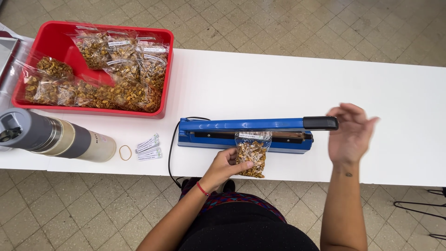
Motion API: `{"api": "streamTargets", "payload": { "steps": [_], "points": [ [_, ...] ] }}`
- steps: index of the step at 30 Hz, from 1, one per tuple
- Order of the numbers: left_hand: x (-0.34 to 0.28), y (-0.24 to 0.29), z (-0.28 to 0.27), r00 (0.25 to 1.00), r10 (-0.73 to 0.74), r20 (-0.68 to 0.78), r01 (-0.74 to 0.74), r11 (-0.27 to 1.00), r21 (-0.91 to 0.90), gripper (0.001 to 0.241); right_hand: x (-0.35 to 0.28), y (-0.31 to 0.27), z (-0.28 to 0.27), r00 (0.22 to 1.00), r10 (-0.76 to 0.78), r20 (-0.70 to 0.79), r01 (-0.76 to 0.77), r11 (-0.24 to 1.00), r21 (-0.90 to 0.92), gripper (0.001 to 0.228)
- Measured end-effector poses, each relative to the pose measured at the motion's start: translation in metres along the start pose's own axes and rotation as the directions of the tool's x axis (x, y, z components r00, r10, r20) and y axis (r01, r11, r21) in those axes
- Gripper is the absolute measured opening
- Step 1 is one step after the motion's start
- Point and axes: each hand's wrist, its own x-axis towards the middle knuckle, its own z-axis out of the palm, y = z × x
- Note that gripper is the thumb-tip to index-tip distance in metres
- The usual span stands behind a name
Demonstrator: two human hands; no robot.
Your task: Sealing small plastic bags of granola using a manual impulse heat sealer
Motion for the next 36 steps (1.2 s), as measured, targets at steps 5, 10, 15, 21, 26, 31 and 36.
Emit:
{"api": "streamTargets", "payload": {
  "steps": [5,10,15,21,26,31,36],
  "points": [
    [-0.016,0.038,0.014,0.996,0.089,-0.025,-0.089,0.996,0.0,0.035,-0.009,-0.002,0.0,0.943,-0.276,0.187,0.333,0.748,-0.574,0.022],
    [-0.02,0.048,0.019,0.983,0.179,-0.046,-0.179,0.984,-0.012,0.037,-0.019,0.014,0.014,0.91,-0.221,0.349,0.412,0.414,-0.812,0.02],
    [-0.019,0.042,0.017,0.979,0.198,-0.049,-0.199,0.98,-0.016,0.039,-0.029,0.03,0.015,0.941,-0.184,0.283,0.332,0.35,-0.876,0.034],
    [-0.018,0.043,0.016,0.98,0.197,-0.025,-0.197,0.98,-0.008,0.037,-0.031,0.049,0.005,0.94,-0.199,0.276,0.334,0.382,-0.862,0.036],
    [-0.015,0.042,0.017,0.982,0.186,-0.029,-0.186,0.982,-0.009,0.036,-0.032,0.058,0.004,0.944,-0.21,0.253,0.317,0.38,-0.869,0.039],
    [-0.013,0.034,0.014,0.984,0.173,-0.028,-0.173,0.985,-0.011,0.037,-0.031,0.062,0.003,0.949,-0.214,0.23,0.297,0.371,-0.88,0.041],
    [-0.009,0.021,0.01,0.987,0.158,-0.034,-0.159,0.987,-0.025,0.037,-0.031,0.062,0.002,0.947,-0.216,0.239,0.305,0.366,-0.879,0.04]
  ]
}}
